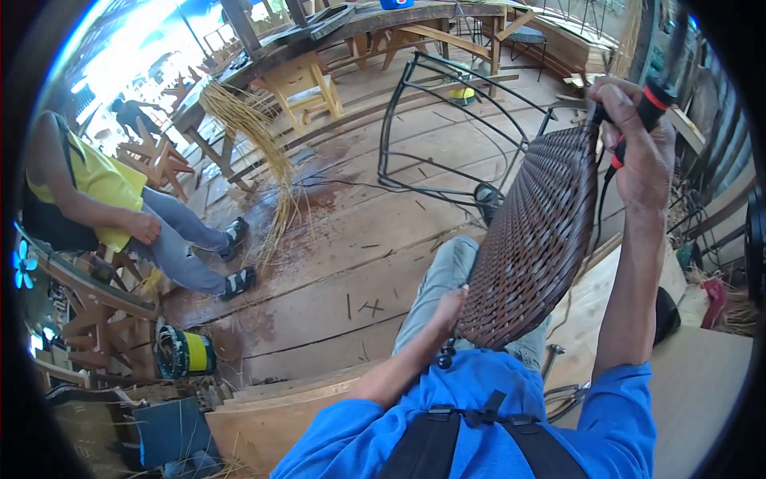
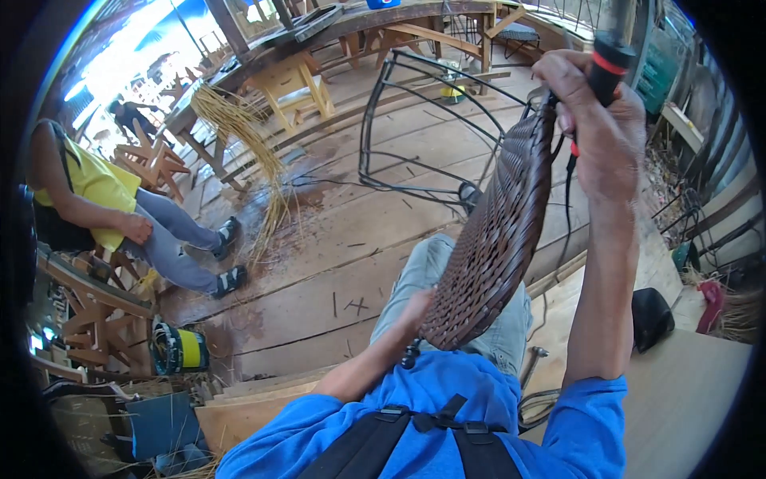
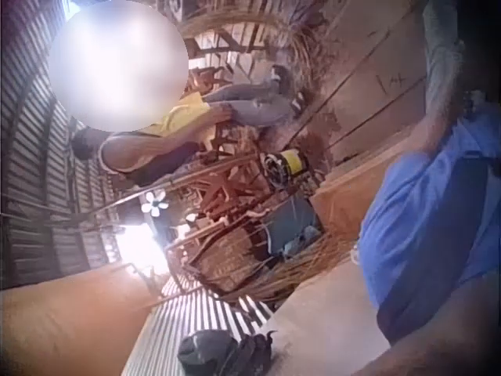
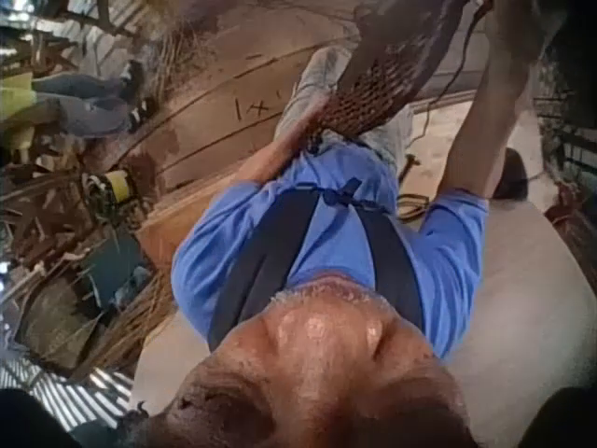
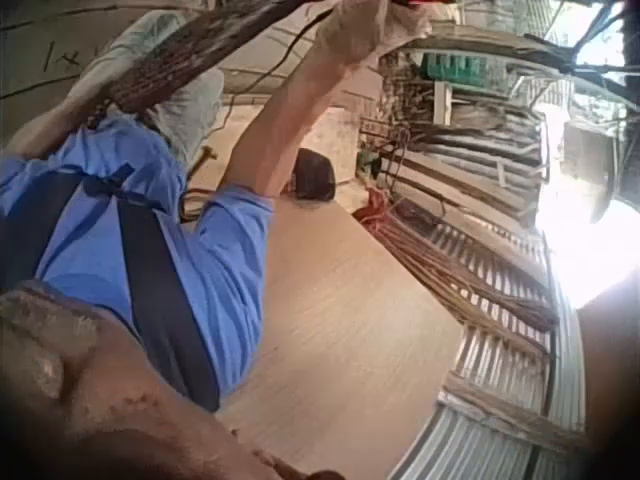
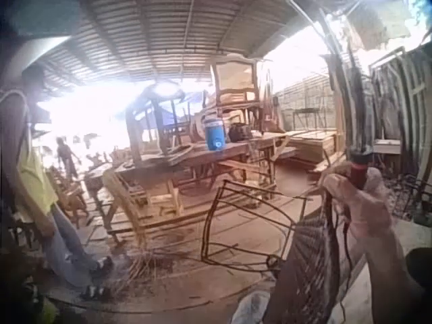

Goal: The recorder is weaving and securing synthetic wicker onto a chair frame using various hand tools.

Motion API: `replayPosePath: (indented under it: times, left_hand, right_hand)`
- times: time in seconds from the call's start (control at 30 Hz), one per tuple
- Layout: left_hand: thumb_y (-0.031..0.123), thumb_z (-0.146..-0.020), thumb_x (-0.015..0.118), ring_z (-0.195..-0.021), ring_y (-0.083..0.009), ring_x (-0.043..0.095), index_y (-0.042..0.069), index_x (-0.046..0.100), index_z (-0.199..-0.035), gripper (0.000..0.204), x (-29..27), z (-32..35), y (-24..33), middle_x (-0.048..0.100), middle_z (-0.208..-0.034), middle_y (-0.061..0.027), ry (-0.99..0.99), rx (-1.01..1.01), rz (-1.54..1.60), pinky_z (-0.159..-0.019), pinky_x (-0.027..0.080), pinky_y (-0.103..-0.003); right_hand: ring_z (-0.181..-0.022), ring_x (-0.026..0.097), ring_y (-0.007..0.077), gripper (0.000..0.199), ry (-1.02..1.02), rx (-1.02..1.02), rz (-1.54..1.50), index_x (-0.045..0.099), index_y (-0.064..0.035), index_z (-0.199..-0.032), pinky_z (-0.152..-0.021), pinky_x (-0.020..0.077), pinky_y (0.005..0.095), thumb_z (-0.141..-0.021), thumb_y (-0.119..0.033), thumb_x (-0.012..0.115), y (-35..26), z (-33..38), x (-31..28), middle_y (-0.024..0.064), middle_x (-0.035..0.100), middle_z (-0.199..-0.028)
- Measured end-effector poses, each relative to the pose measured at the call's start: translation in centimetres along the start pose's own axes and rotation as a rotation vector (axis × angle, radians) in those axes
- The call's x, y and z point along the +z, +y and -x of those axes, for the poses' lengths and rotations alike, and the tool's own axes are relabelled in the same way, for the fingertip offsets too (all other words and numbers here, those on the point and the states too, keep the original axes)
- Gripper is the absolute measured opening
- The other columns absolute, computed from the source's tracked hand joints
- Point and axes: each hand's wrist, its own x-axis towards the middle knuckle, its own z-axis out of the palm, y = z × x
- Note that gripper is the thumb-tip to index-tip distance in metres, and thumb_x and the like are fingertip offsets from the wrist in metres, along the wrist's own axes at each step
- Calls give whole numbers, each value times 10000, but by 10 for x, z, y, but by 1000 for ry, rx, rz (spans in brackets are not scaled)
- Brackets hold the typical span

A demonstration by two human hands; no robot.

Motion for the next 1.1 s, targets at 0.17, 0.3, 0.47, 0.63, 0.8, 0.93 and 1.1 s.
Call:
replayPosePath:
  times: [0.17,0.3,0.47,0.63,0.8,0.93,1.1]
  left_hand:
    - [162,-927,410,-717,-191,592,-18,609,-958,270,40,19,-8,624,-819,-78,-250,-240,395,-633,466,-331]
    - [205,-956,358,-845,-249,609,-22,558,-1070,323,48,42,76,641,-979,-112,-531,-351,705,-779,484,-362]
    - [218,-943,305,-962,-247,582,5,527,-1158,376,71,4,53,599,-1096,-132,-716,-273,659,-856,465,-348]
    - [312,-929,432,-623,-180,572,78,568,-970,273,139,51,124,581,-760,-73,-429,-193,447,-534,470,-352]
    - [279,-914,419,-730,-184,581,62,550,-989,265,164,35,78,604,-891,-83,-1082,-342,1214,-643,498,-355]
    - [313,-914,427,-811,-181,564,66,541,-1057,307,171,36,72,597,-977,-88,-1232,-290,1309,-691,492,-376]
    - [319,-918,426,-856,-208,549,77,537,-1083,313,160,49,58,579,-1023,-94,-1127,-304,1306,-710,489,-387]
  right_hand:
    - [-545,402,22,204,-62,169,338,658,-20,-936,-508,311,168,-853,-205,641,8,4,11,20,633,-846]
    - [-564,413,10,272,0,100,187,669,-15,-952,-482,284,169,-846,-265,644,14,-5,3,-32,573,-699]
    - [-530,397,3,288,-89,170,322,663,-31,-1004,-451,262,167,-871,-280,607,30,-26,-6,-64,458,-616]
    - [-542,424,19,225,-168,90,262,678,-66,-933,-481,319,174,-838,-269,648,47,-39,2,-62,499,-643]
    - [-562,501,56,248,-439,121,392,674,-59,-871,-487,378,216,-789,-292,680,39,-26,45,-22,539,-615]
    - [-599,600,231,313,-721,66,467,669,-43,-864,-590,486,362,-749,-334,659,29,-6,80,108,599,-618]
    - [-730,646,297,213,-942,-54,298,671,-74,-771,-667,527,405,-724,-273,611,39,40,150,130,645,-731]
